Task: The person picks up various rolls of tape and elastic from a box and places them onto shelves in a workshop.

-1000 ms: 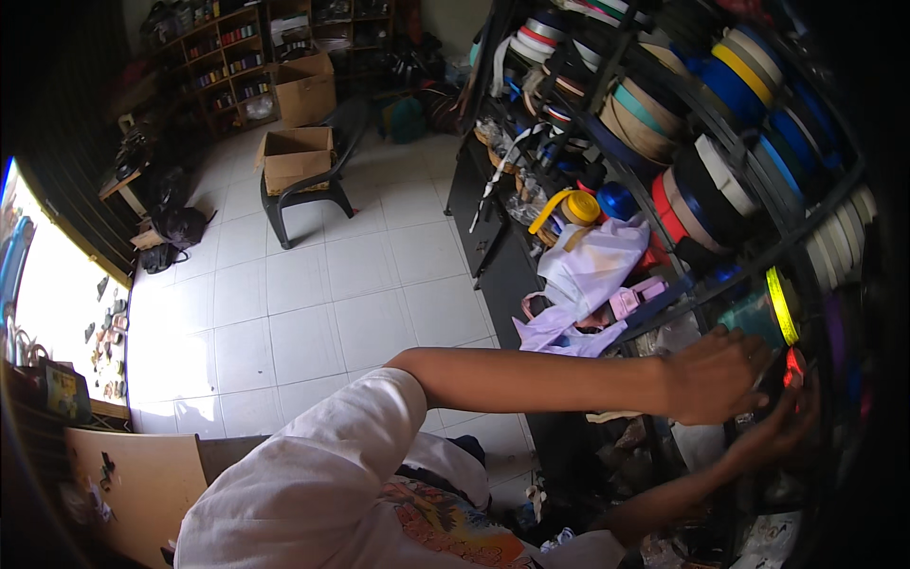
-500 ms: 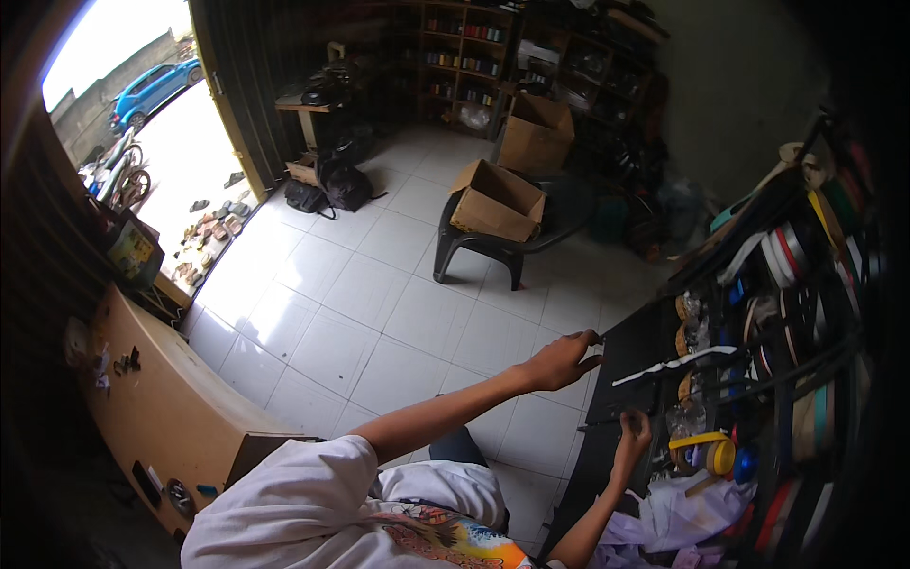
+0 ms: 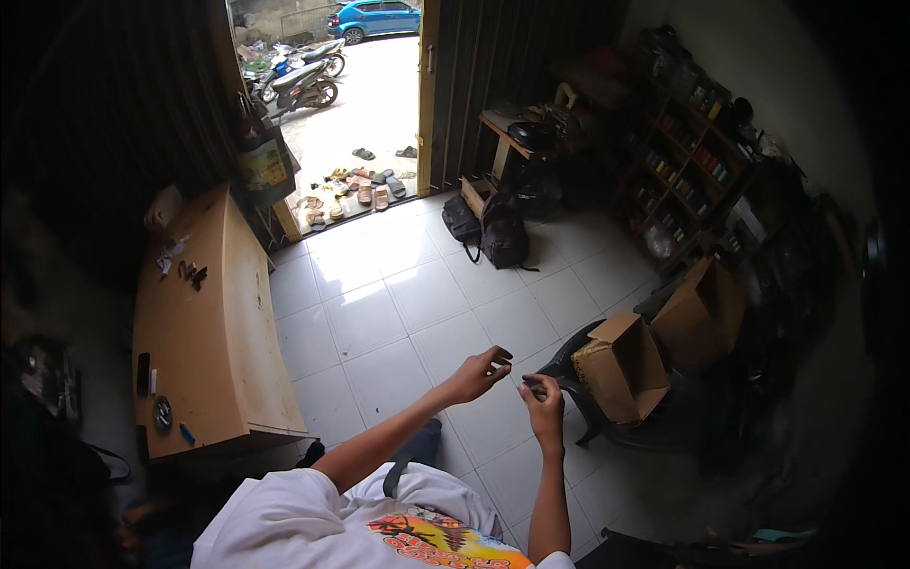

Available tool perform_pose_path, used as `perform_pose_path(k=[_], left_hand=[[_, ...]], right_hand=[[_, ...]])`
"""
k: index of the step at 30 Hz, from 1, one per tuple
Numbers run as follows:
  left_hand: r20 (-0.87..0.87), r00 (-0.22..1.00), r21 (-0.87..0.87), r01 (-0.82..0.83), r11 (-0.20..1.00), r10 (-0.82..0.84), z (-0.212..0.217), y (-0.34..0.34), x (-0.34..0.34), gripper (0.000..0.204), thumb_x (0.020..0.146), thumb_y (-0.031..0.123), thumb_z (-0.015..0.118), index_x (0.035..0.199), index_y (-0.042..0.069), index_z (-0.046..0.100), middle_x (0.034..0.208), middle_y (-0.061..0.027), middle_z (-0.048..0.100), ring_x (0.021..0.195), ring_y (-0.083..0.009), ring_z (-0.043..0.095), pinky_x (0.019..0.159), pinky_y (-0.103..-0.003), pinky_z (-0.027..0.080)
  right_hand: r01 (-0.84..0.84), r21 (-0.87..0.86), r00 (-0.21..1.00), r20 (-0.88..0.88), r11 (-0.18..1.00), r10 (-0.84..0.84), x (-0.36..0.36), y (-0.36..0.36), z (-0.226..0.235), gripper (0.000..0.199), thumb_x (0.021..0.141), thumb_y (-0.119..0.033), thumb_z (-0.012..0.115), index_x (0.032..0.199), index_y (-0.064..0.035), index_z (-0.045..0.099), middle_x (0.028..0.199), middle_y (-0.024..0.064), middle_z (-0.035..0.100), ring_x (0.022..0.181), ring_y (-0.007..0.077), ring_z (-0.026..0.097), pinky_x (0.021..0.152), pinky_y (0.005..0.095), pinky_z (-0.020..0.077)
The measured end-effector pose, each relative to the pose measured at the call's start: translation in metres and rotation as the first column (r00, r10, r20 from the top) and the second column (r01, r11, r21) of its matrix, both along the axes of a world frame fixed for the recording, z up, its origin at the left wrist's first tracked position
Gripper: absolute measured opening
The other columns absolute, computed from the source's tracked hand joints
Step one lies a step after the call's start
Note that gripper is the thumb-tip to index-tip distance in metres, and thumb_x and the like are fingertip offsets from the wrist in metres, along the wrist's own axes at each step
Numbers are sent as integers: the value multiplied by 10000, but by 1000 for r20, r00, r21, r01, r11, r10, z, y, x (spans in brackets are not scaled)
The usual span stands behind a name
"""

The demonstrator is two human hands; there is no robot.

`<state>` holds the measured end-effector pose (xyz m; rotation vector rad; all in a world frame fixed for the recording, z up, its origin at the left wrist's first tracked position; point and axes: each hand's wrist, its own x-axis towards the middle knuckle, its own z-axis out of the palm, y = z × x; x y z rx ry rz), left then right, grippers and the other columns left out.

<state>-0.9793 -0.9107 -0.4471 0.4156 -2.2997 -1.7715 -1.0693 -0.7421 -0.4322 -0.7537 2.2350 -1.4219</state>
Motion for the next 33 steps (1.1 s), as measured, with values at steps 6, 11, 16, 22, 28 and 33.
perform_pose_path(k=[6,11,16,22,28,33], left_hand=[[-21,995,135,-99,986,102,-28,-103,-105,288,996,187,514,1224,10,511,1138,-160,643,1008,-241,646,841,-340,523],[31,999,124,31,992,-35,-10,-169,-207,301,989,206,537,1221,15,528,1127,-127,651,950,-198,643,786,-315,512],[5,961,106,274,956,-276,-14,-194,-335,305,976,206,561,1207,8,536,1113,-131,663,931,-211,657,790,-322,516],[-29,861,94,509,856,-508,-26,-209,-503,270,959,138,560,1191,0,545,1119,-137,661,956,-232,660,808,-327,520],[95,796,96,590,802,-597,-28,-243,-655,255,955,103,550,1186,-8,548,1128,-133,653,1000,-234,646,816,-332,522],[-29,785,112,617,779,-619,-30,-266,-772,215,952,83,544,1140,-15,579,1084,-129,660,912,-209,647,797,-312,517]], right_hand=[[-98,38,993,-61,994,100,-111,-128,-9,250,814,-145,710,1037,-44,660,1081,133,593,855,220,624,780,335,507],[17,15,999,-42,1000,-16,-196,-167,-11,239,816,-162,708,1018,-43,658,1073,142,587,853,226,630,783,335,507],[294,25,956,-12,955,-294,-276,-168,-30,233,814,-153,706,1011,-39,656,1050,131,601,852,234,632,773,328,503],[556,-5,826,108,831,-553,-381,-169,-84,252,800,-177,714,1006,-40,669,1001,127,635,787,208,635,700,319,493],[645,137,746,102,752,-658,-521,-190,-77,239,795,-181,718,984,-41,673,962,117,661,727,208,635,672,323,498],[607,8,792,80,795,-605,-654,-224,-71,262,826,-195,693,1028,-35,647,1033,128,633,822,232,632,741,333,500]])
